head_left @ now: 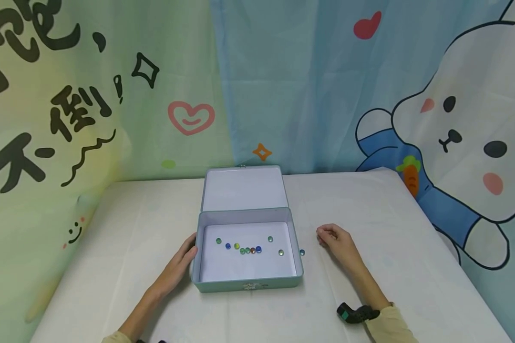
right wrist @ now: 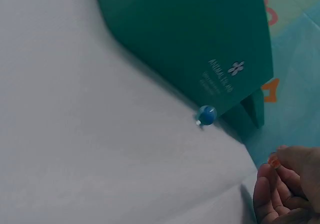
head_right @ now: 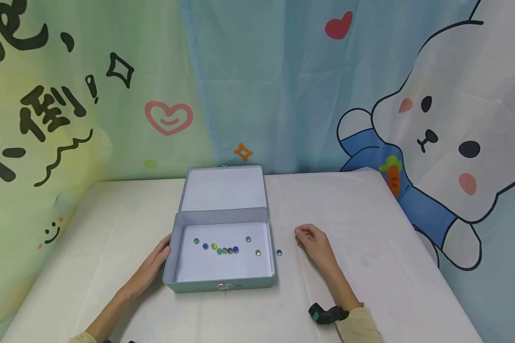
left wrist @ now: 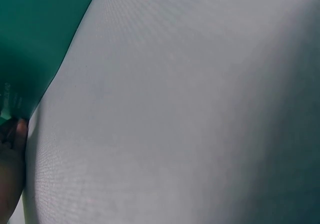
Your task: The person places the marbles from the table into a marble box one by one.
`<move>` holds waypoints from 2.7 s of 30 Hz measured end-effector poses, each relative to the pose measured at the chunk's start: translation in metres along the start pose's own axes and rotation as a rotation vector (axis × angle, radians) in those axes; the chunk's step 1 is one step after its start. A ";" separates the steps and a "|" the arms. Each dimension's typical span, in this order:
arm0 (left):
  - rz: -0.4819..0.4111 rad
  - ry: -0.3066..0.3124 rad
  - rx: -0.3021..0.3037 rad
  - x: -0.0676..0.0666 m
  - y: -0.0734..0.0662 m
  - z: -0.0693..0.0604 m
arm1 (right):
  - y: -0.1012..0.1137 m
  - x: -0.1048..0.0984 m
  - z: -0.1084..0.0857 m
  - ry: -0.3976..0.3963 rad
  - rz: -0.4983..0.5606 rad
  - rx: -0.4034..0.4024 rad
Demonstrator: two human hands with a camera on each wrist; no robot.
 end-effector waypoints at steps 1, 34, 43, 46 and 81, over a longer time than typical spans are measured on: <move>0.001 0.001 -0.002 0.000 0.000 0.000 | 0.003 -0.001 0.001 -0.004 0.029 0.010; -0.028 0.014 0.010 0.002 0.002 0.002 | 0.171 0.093 0.034 0.582 0.025 -0.551; -0.035 0.007 0.022 0.004 0.000 0.003 | 0.176 0.136 0.034 0.797 -0.158 -0.707; -0.057 0.019 0.031 0.004 -0.001 0.004 | 0.177 0.143 0.032 0.841 -0.214 -0.738; -0.022 -0.010 -0.001 0.003 0.001 0.003 | 0.158 0.181 0.019 0.828 -0.418 -0.688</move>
Point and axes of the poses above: each hand's wrist, its own z-axis towards the middle knuckle, its own x-axis out of the palm, y = z × x, the point moved 1 cm from there along z, towards the middle knuckle, and after that the axes turned 10 degrees about -y, right-handed, at the moved point
